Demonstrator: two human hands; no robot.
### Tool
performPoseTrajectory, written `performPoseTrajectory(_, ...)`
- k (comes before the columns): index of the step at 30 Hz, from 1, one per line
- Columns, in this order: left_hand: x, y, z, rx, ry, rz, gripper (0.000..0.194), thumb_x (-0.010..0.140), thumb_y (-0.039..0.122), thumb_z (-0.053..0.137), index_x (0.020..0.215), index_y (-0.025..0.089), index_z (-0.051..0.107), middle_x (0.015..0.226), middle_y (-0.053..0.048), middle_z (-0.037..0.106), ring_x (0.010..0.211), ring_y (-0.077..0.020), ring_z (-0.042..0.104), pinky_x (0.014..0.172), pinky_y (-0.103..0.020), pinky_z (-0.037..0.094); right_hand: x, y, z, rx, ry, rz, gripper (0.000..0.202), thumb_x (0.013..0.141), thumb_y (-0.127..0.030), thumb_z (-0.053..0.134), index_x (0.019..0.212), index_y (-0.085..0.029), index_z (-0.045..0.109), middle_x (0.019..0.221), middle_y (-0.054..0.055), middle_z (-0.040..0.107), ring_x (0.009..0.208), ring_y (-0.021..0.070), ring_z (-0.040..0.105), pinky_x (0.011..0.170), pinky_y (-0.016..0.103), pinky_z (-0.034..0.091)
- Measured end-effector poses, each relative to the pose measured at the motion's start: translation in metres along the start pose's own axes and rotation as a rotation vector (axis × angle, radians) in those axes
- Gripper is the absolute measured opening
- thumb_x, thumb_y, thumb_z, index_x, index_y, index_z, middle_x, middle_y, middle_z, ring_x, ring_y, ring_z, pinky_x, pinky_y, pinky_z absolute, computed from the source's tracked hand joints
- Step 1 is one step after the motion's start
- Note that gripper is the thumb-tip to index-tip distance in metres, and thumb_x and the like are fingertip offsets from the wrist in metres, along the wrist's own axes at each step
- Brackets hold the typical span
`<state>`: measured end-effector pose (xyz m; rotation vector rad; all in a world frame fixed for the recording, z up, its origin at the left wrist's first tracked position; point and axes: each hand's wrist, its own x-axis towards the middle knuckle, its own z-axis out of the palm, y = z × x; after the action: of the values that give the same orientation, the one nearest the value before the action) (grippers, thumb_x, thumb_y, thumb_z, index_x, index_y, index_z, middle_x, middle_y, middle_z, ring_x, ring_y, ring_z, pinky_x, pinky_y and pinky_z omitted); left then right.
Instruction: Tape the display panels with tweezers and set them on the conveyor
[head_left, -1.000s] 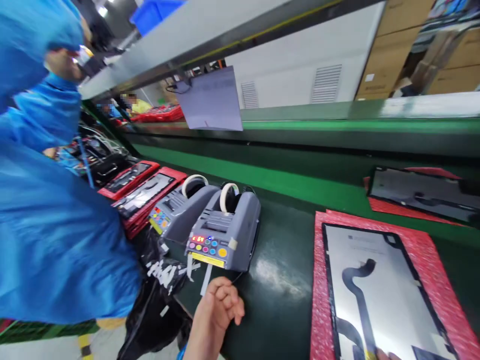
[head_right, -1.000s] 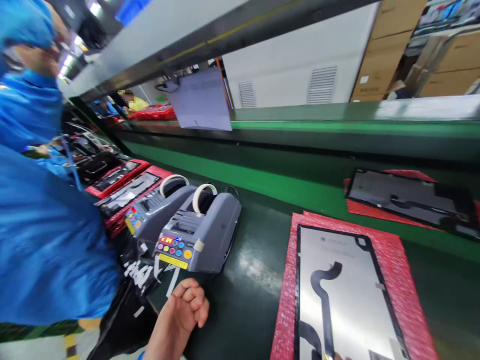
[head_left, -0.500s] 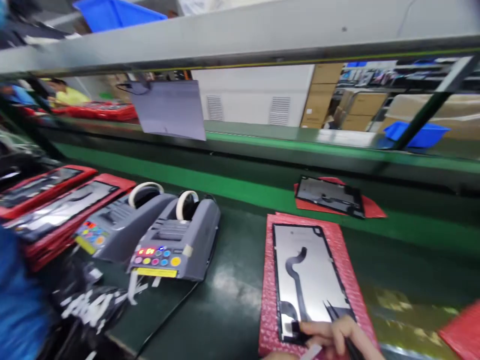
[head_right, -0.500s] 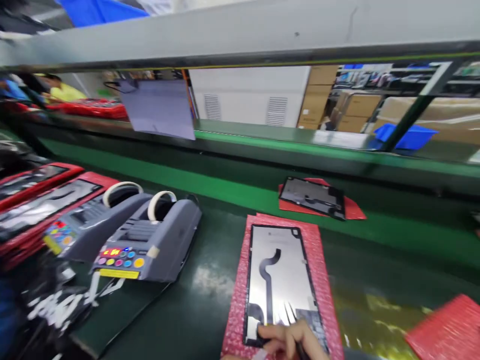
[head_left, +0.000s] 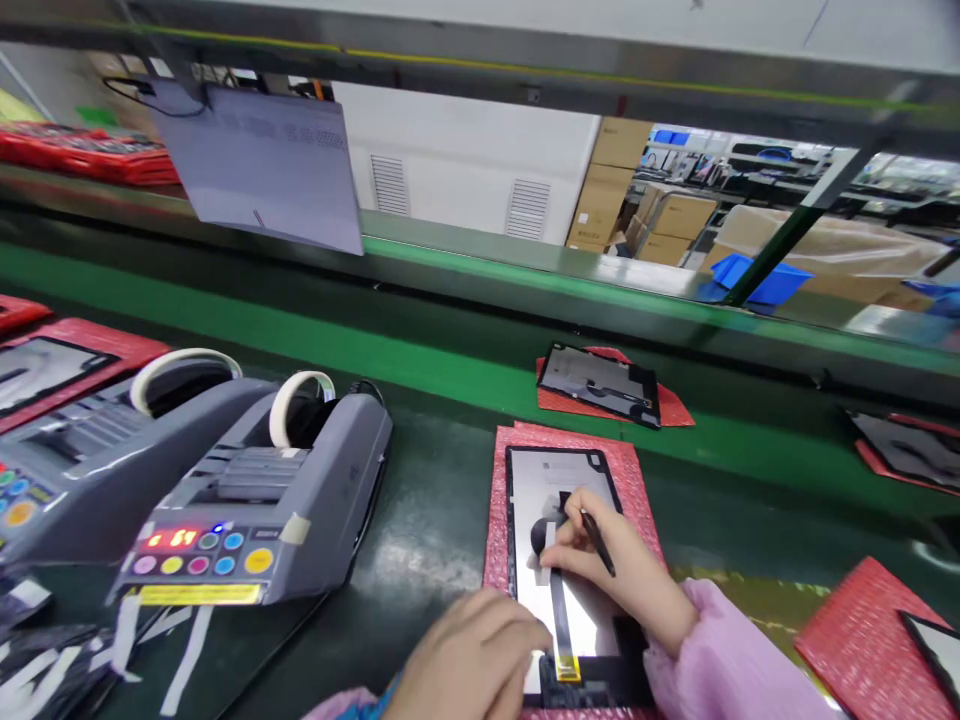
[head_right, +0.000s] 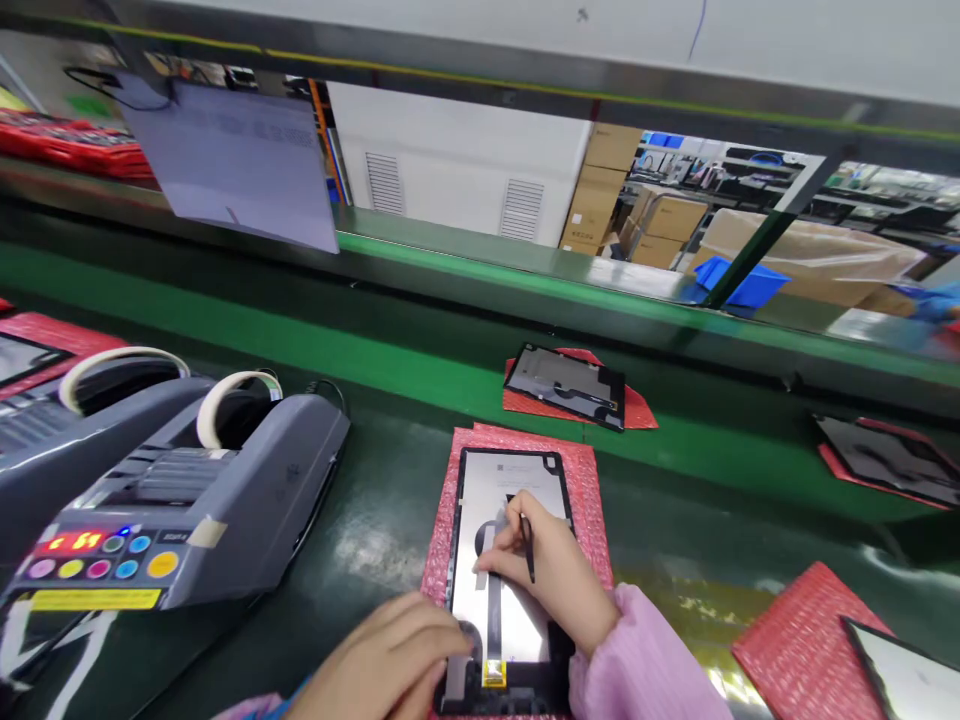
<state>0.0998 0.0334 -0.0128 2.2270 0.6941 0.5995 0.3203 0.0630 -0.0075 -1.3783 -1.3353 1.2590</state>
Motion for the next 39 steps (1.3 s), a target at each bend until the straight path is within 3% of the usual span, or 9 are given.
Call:
performPoseTrajectory(4, 0.015, -0.01, -0.019, 0.274, -0.006, 0.051, 0.036, 0.085, 0.003, 0.047, 0.111, 0.023, 0.062, 0.118, -0.004, 0.071, 0.102, -0.0253, 0.06, 0.087, -0.036, 0.049, 0.006, 0.009, 0.003, -0.104, -0.017, -0.013, 0.055, 0.072, -0.06, 0.081, 0.074, -0.027, 0.037, 0.067, -0.004, 0.067, 0.063, 0.0178, 0.064, 0.062, 0.03, 0.044)
performPoseTrajectory(16, 0.028, -0.038, -0.005, 0.453, -0.065, 0.209, 0.027, 0.099, 0.025, 0.057, 0.124, 0.019, 0.061, 0.126, -0.001, 0.072, 0.108, -0.0269, 0.057, 0.082, -0.038, 0.042, 0.008, 0.032, 0.003, -0.234, 0.061, -0.04, 0.045, 0.08, -0.042, 0.08, 0.08, -0.028, 0.037, 0.075, -0.002, 0.072, 0.057, 0.0153, 0.06, 0.058, 0.028, 0.044)
performPoseTrajectory(19, 0.028, -0.04, -0.006, 0.449, -0.074, 0.213, 0.027, 0.099, 0.024, 0.057, 0.124, 0.019, 0.061, 0.127, -0.001, 0.071, 0.109, -0.027, 0.057, 0.083, -0.037, 0.041, 0.012, 0.033, 0.008, -0.332, 0.184, -0.099, 0.046, 0.078, -0.038, 0.082, 0.084, -0.028, 0.038, 0.075, -0.006, 0.064, 0.054, 0.0129, 0.054, 0.055, 0.026, 0.043)
performPoseTrajectory(23, 0.027, -0.041, -0.004, 0.461, -0.056, 0.244, 0.028, 0.099, 0.026, 0.058, 0.125, 0.018, 0.061, 0.124, -0.002, 0.072, 0.109, -0.0265, 0.058, 0.089, -0.038, 0.04, 0.02, 0.02, 0.012, -0.652, 0.39, -0.15, 0.037, 0.087, -0.036, 0.073, 0.088, -0.029, 0.036, 0.069, -0.007, 0.057, 0.054, 0.0153, 0.06, 0.054, 0.025, 0.045)
performPoseTrajectory(26, 0.024, -0.044, 0.001, 0.492, -0.026, 0.214, 0.028, 0.098, 0.03, 0.06, 0.125, 0.022, 0.062, 0.134, -0.003, 0.066, 0.12, -0.0288, 0.054, 0.103, -0.042, 0.036, 0.036, 0.012, -0.015, -0.809, 0.475, -0.159, 0.023, 0.097, -0.041, 0.055, 0.094, -0.027, 0.039, 0.076, -0.001, 0.063, 0.06, 0.02, 0.068, 0.059, 0.029, 0.048)
performPoseTrajectory(29, 0.022, -0.05, 0.007, 0.534, 0.013, 0.178, 0.03, 0.095, 0.038, 0.064, 0.123, 0.027, 0.063, 0.151, -0.005, 0.052, 0.135, -0.0335, 0.043, 0.112, -0.051, 0.029, 0.064, 0.012, -0.071, -0.907, 0.509, -0.197, 0.017, 0.096, -0.035, 0.055, 0.099, -0.024, 0.043, 0.099, 0.012, 0.071, 0.082, 0.0312, 0.072, 0.07, 0.04, 0.053)
performPoseTrajectory(33, 0.028, -0.054, 0.007, 0.495, 0.027, 0.213, 0.03, 0.095, 0.044, 0.062, 0.12, 0.027, 0.063, 0.145, -0.005, 0.056, 0.131, -0.0332, 0.046, 0.117, -0.057, 0.022, 0.111, 0.02, -0.141, -1.027, 0.297, -0.299, 0.024, 0.083, -0.004, 0.055, 0.1, -0.021, 0.058, 0.127, 0.017, 0.069, 0.12, 0.0358, 0.063, 0.095, 0.049, 0.051)
performPoseTrajectory(36, 0.038, -0.049, 0.0, 0.401, 0.035, 0.177, 0.03, 0.096, 0.035, 0.06, 0.124, 0.026, 0.06, 0.132, -0.006, 0.064, 0.12, -0.0329, 0.052, 0.111, -0.057, 0.034, 0.141, 0.026, -0.158, -1.062, 0.135, -0.378, 0.035, 0.085, 0.001, 0.052, 0.109, -0.022, 0.066, 0.111, 0.009, 0.077, 0.119, 0.027, 0.066, 0.106, 0.046, 0.047)
performPoseTrajectory(39, 0.048, -0.037, -0.01, 0.203, 0.065, 0.122, 0.028, 0.098, 0.025, 0.052, 0.125, 0.025, 0.06, 0.118, -0.007, 0.069, 0.112, -0.0303, 0.056, 0.099, -0.049, 0.046, 0.159, 0.027, -0.157, -1.064, 0.099, -0.449, 0.016, 0.097, -0.019, 0.059, 0.11, -0.021, 0.069, 0.107, 0.006, 0.077, 0.102, 0.0218, 0.072, 0.1, 0.046, 0.052)
